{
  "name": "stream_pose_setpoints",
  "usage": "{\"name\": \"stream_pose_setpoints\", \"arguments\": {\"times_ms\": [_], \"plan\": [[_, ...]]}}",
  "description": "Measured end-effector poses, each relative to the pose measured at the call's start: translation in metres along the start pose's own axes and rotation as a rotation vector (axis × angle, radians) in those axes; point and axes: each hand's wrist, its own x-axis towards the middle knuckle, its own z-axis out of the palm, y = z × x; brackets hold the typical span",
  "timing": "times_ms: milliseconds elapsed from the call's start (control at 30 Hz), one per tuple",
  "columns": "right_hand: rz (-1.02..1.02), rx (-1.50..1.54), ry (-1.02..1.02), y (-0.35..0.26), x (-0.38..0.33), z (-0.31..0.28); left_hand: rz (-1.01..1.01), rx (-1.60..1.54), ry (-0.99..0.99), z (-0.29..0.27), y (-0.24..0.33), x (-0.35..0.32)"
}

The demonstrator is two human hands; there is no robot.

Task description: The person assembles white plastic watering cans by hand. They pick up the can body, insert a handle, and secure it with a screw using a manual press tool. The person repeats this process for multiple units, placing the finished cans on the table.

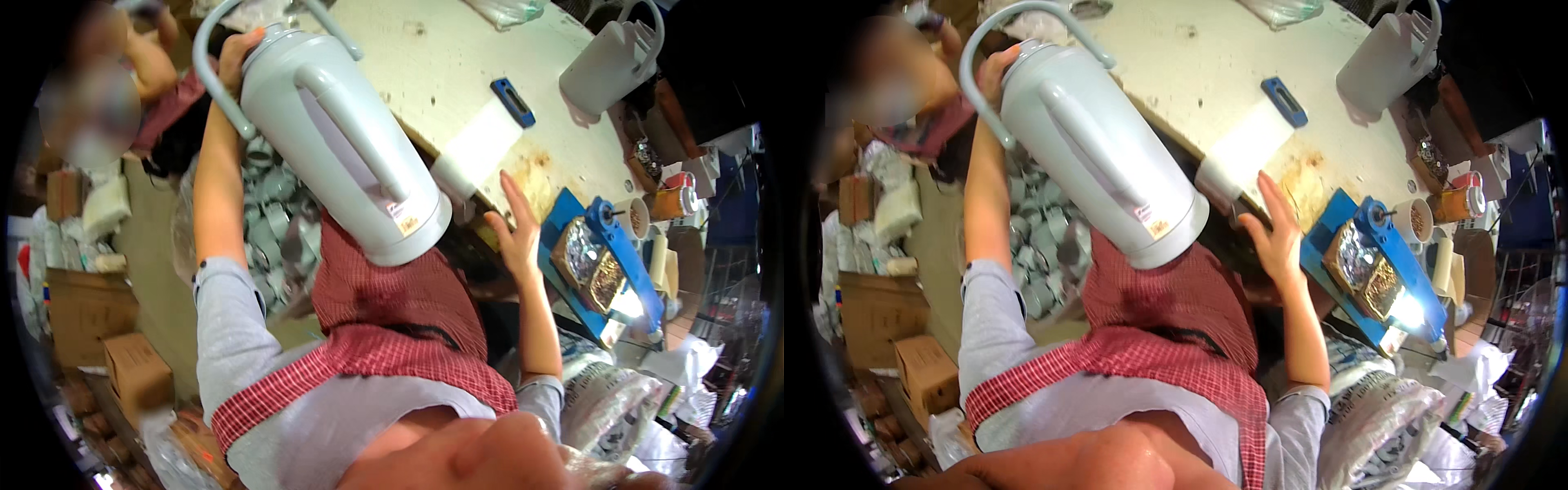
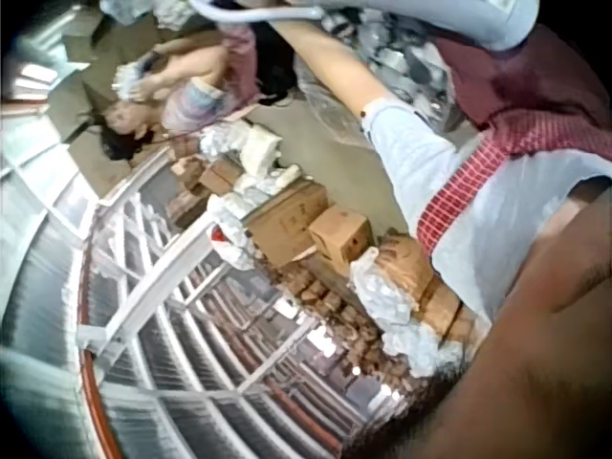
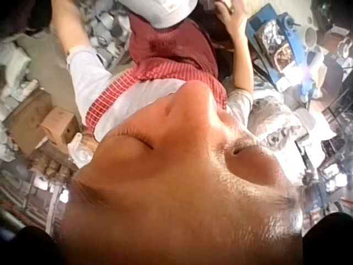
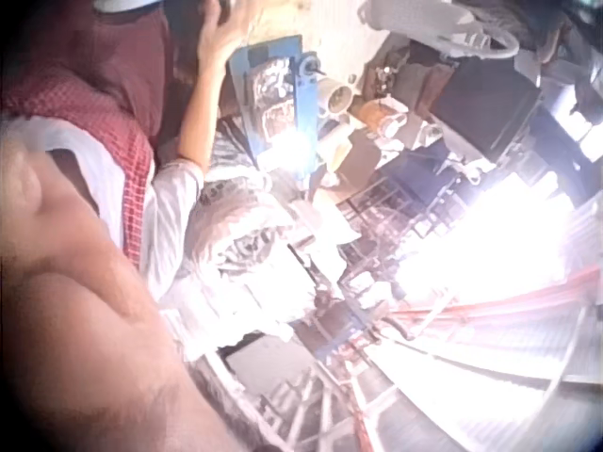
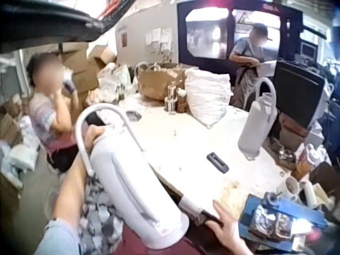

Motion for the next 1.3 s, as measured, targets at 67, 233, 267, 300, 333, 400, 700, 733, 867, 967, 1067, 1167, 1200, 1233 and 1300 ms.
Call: {"name": "stream_pose_setpoints", "arguments": {"times_ms": [67,233,267,300,333,400,700,733,867,967,1067,1167,1200,1233,1300], "plan": [[0.018,0.053,0.119,0.014,0.036,0.008,0.279,0.245,0.036,-0.025,0.028,0.030],[0.023,-0.197,0.290,0.084,0.124,0.019,0.536,0.378,0.123,0.007,0.042,0.121],[0.033,-0.231,0.340,0.103,0.143,0.021,0.619,0.532,0.093,0.001,0.043,0.150],[0.034,-0.240,0.380,0.118,0.164,0.029,0.610,0.647,0.109,0.002,0.057,0.160],[0.045,-0.277,0.420,0.133,0.180,0.032,0.599,0.733,0.120,0.007,0.058,0.176],[0.076,-0.387,0.369,0.159,0.203,0.044,0.723,0.899,0.097,0.018,0.055,0.206],[0.094,-0.571,0.303,0.188,0.208,0.065,0.957,0.897,0.254,0.075,0.035,0.232],[0.078,-0.560,0.301,0.188,0.208,0.063,0.947,0.632,0.406,0.068,0.024,0.218],[0.055,-0.542,0.355,0.203,0.205,0.058,1.203,0.872,-0.065,0.177,-0.094,0.084],[0.018,-0.525,0.306,0.197,0.212,0.064,0.774,0.894,-0.794,0.263,-0.175,0.038],[0.095,-0.556,0.269,0.207,0.216,0.044,0.672,0.992,-0.973,0.261,-0.226,0.036],[0.198,-0.686,0.462,0.248,0.207,0.010,0.634,0.973,-1.050,0.273,-0.215,0.038],[0.170,-0.677,0.508,0.238,0.205,0.011,0.626,0.967,-1.053,0.271,-0.211,0.039],[0.136,-0.674,0.550,0.217,0.202,0.010,0.637,0.978,-1.059,0.269,-0.211,0.038],[0.014,-0.435,0.481,0.170,0.178,0.006,0.661,0.994,-1.065,0.263,-0.216,0.035]]}}
